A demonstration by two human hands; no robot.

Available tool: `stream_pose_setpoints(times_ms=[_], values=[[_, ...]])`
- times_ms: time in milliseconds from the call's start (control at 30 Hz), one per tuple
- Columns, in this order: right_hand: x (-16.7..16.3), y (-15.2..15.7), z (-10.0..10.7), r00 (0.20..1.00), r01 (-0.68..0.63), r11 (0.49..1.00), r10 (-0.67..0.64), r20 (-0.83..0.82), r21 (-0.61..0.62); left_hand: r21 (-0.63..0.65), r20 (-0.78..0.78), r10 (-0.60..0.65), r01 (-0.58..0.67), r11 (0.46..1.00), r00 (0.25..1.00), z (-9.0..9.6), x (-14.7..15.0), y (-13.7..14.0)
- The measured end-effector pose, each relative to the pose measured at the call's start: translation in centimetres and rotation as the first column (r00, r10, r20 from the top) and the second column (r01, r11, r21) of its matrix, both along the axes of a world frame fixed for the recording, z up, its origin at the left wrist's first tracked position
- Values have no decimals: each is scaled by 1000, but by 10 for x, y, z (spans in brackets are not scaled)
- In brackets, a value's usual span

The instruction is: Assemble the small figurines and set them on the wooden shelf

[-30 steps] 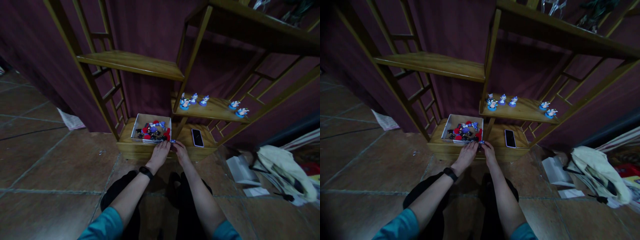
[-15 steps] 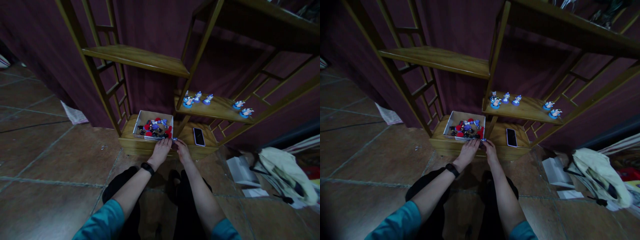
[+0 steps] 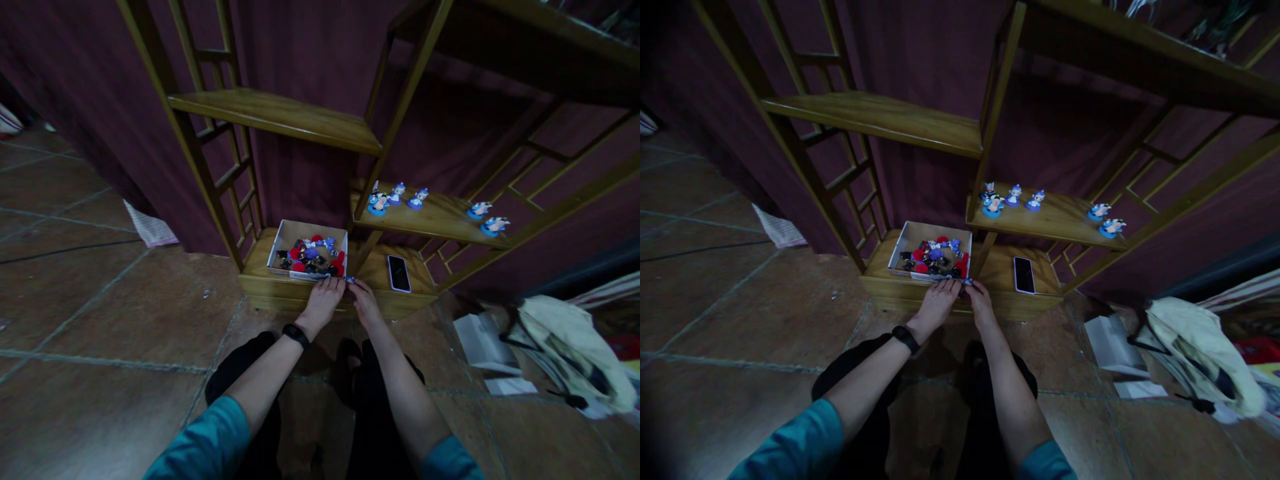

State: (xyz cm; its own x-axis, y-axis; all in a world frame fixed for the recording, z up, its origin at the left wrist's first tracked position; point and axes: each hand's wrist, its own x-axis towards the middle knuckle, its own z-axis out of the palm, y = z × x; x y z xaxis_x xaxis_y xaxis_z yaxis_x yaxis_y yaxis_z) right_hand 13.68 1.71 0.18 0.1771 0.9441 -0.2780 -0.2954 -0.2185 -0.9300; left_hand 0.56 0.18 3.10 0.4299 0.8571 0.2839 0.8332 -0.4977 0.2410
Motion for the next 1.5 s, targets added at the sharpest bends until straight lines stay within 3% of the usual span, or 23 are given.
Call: stream_pose_setpoints(times_ms=[467, 867, 1167, 1400, 1500], values=[[0, -1, 0, 998, -48, 997, 49, -25, 67, 10, 25, 19, -19, 1000, 1000, -1, 1, 0], [1, -2, 7, 999, -37, 999, 37, 28, -4, -260, 207, 185, -128, 957, 961, -8, -3, 13], [1, 0, 6, 1000, 31, 999, -31, -2, -9, -406, 480, 246, -35, 913, 842, -15, -3, 25], [0, 0, 5, 1000, -13, 999, 14, -21, 33, -402, 595, 232, 35, 915, 769, -24, -5, 28], [0, 1, 5, 999, -24, 999, 25, -20, 47, -382, 684, 211, 97, 919, 698, -31, -4, 32]])
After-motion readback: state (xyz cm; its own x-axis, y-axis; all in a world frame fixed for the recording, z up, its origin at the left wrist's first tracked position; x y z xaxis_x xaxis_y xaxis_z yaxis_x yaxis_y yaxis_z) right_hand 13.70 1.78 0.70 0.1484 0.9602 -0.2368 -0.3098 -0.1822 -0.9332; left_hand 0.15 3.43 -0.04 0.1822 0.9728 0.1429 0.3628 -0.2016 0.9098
